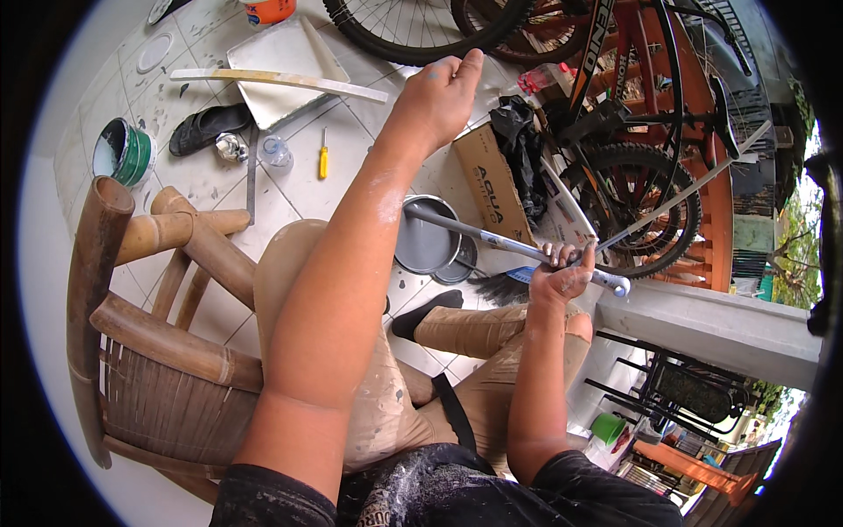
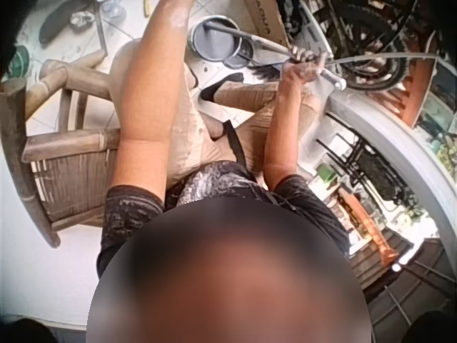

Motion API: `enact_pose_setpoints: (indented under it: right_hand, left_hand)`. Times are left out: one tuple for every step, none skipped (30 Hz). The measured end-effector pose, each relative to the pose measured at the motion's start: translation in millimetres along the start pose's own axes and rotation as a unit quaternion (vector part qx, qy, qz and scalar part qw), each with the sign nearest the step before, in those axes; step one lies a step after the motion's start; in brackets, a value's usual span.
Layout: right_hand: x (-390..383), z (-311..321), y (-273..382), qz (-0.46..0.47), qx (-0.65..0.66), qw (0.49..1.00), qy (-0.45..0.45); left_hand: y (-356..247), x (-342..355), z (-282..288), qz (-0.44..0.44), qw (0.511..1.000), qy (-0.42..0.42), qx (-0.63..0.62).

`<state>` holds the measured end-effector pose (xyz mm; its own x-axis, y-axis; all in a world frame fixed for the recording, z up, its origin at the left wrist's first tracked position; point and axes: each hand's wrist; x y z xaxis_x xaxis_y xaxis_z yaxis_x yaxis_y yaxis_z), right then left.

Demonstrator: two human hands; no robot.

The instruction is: The person sits on a chair and uses a paint mixer attached to a drill to stir grey paint in a metal can. They hold the can steady with one hand while operating the drill with the other, repeatedly mixing the paint.

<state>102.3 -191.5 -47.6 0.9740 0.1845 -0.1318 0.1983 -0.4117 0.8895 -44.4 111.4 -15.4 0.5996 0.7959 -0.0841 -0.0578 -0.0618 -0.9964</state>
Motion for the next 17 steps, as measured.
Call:
enact_pose_setpoints:
  right_hand:
    - [-2.5,-6.2,-2.3,0.007,-0.011,1.0,0.002]
    - [-5.3,-11.9,-6.1,0.021,-0.022,0.999,0.025]
    - [-7.7,-16.6,-10.4,0.037,-0.013,0.998,0.045]
    - [-8.6,-20.3,-12.6,0.045,-0.018,0.998,0.047]
    - [-9.0,-23.8,-15.7,0.062,-0.022,0.995,0.072]
    - [-9.5,-26.6,-17.6,0.076,-0.026,0.994,0.074]
    - [-10.4,-28.1,-16.3,0.091,-0.047,0.991,0.087]
    - [-11.9,-29.6,-15.7,0.105,-0.064,0.986,0.108]
    - [-14.0,-31.1,-15.4,0.12,-0.085,0.983,0.107]
    - [-16.5,-32.3,-15.3,0.138,-0.107,0.98,0.098]
    - [-19.4,-33.1,-15.9,0.129,-0.118,0.979,0.106]
    - [-22.8,-33.2,-17.5,0.125,-0.13,0.978,0.107]
    - [-26.8,-32.3,-20.6,0.121,-0.138,0.976,0.113]
    - [-32.0,-30.3,-26.3,0.106,-0.158,0.976,0.102]
    - [-38.1,-27.3,-34.2,0.092,-0.173,0.976,0.098]
    - [-43.8,-24.1,-43.0,0.083,-0.179,0.975,0.107]
    - [-49.0,-21.8,-54.7,0.081,-0.209,0.969,0.104]
  left_hand:
    - [0.4,-0.1,0.1,0.002,1.0,0.001,-0.001]
    - [0.5,0.2,-0.1,-0.003,1.0,0.001,-0.005]
    - [0.6,0.6,-0.1,-0.006,1.0,0.001,-0.008]
    - [1.0,0.7,0.6,-0.002,1.0,0.003,-0.012]
    - [1.3,0.7,1.1,-0.012,1.0,-0.001,-0.013]
    - [1.5,0.0,1.1,-0.013,1.0,-0.004,-0.015]
    - [1.6,-0.8,0.9,-0.009,1.0,-0.005,-0.016]
    - [1.3,-1.4,0.3,-0.009,1.0,-0.01,-0.013]
    - [0.5,-1.7,-0.9,-0.003,1.0,-0.014,-0.01]
    - [-0.3,-1.9,-1.9,0.002,1.0,-0.017,-0.007]
    - [-0.9,-1.7,-2.5,0.0,1.0,-0.016,-0.004]
    - [-1.5,-1.5,-2.8,-0.001,1.0,-0.015,-0.001]
    - [-1.8,-1.9,-3.3,-0.003,1.0,-0.014,0.002]
    - [-2.0,-2.4,-3.5,-0.002,1.0,-0.011,0.002]
    - [-2.3,-2.8,-3.5,-0.001,1.0,-0.008,0.001]
    - [-2.9,-3.3,-3.0,0.0,1.0,-0.006,0.002]
    - [-3.1,-4.4,-2.3,0.0,1.0,-0.006,0.002]
Point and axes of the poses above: each hand's wrist, its own x-axis towards the middle knuckle, its own z-axis out of the back of the hand, y = z × x, and after that the axes turned 3 degrees about y, right-handed
